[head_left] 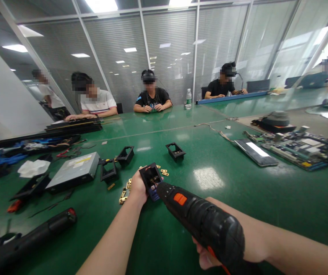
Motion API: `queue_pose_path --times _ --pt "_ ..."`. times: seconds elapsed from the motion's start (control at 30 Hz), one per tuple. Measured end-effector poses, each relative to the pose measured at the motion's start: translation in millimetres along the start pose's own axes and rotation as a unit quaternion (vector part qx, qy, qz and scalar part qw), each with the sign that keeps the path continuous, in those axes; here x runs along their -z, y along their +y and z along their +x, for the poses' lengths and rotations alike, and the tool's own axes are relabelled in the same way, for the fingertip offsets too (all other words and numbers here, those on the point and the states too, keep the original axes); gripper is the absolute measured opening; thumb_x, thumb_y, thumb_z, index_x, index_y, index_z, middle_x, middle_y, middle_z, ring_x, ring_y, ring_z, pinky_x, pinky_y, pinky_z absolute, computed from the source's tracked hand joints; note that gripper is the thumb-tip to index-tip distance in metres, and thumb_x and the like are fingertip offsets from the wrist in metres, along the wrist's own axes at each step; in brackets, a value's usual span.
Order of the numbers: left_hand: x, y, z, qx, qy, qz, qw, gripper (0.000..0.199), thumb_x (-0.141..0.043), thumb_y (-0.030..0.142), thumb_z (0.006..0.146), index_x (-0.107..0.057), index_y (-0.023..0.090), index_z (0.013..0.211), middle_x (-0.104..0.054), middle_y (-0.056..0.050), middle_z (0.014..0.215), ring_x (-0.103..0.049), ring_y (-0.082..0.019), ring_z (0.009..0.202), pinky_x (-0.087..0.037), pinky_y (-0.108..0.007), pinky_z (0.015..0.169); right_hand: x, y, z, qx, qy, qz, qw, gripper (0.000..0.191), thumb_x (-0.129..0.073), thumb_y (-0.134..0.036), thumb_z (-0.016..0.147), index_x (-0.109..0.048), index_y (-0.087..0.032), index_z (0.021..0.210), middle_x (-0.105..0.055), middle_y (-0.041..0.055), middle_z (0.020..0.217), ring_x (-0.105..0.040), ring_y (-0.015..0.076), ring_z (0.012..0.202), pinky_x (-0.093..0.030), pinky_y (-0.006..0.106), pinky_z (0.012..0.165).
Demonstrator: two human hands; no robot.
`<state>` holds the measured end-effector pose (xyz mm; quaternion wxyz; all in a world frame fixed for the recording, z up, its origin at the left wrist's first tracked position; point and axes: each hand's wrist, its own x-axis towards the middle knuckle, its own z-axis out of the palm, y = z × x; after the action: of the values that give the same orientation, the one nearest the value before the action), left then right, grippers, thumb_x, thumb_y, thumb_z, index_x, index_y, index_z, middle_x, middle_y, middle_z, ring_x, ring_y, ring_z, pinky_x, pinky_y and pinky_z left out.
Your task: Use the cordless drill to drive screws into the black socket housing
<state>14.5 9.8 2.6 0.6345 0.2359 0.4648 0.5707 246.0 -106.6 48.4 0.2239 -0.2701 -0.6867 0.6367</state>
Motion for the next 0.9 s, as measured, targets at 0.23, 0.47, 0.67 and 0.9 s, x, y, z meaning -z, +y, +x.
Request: queue_pose_path --times 0.23,0.47,0.67,0.9 --pt "0.5 -0.4 1.1 -0.002 -0.008 -0.004 1.000 0.022 -0.049 0.030 0.078 -0.064 0.015 0.078 -0.065 -0.009 0.060 -0.066 -0.028 0.054 -0.054 -0.040 0.048 2.5 1.3 0.3 0.012 -0.016 -0.017 1.000 0.029 -0.087 -0.018 0.063 -0.059 -0.013 0.065 -0.060 -0.0028 0.065 -0.057 0.0104 0.061 -0.047 0.019 0.056" --pt "-0.5 -0.1 -0.2 -0.007 -0.001 0.004 1.000 0.022 -0.046 0.030 0.081 -0.063 0.016 0.078 -0.065 -0.009 0.060 -0.065 -0.028 0.052 -0.053 -0.040 0.047 3.2 -2.3 1.6 -0.008 -0.026 -0.009 1.000 0.029 -0.088 -0.018 0.063 -0.060 -0.012 0.066 -0.061 -0.0027 0.068 -0.059 0.0108 0.066 -0.050 0.021 0.062" --pt "-0.9 -0.1 -0.7 -0.017 -0.001 -0.002 1.000 0.019 -0.049 0.030 0.080 -0.062 0.016 0.079 -0.066 -0.008 0.061 -0.066 -0.029 0.052 -0.053 -0.040 0.046 2.2 -4.0 -0.7 -0.010 -0.010 -0.009 1.000 0.027 -0.087 -0.013 0.062 -0.061 -0.012 0.066 -0.062 -0.0031 0.067 -0.060 0.0107 0.066 -0.050 0.021 0.062" --pt "0.6 -0.8 1.2 -0.007 -0.004 -0.002 1.000 0.023 -0.048 0.031 0.082 -0.064 0.015 0.077 -0.065 -0.009 0.059 -0.065 -0.028 0.052 -0.054 -0.039 0.047 1.8 -4.3 1.0 -0.003 -0.018 0.018 1.000 0.031 -0.089 -0.018 0.061 -0.060 -0.013 0.069 -0.061 -0.0040 0.067 -0.056 0.0093 0.063 -0.048 0.019 0.059"
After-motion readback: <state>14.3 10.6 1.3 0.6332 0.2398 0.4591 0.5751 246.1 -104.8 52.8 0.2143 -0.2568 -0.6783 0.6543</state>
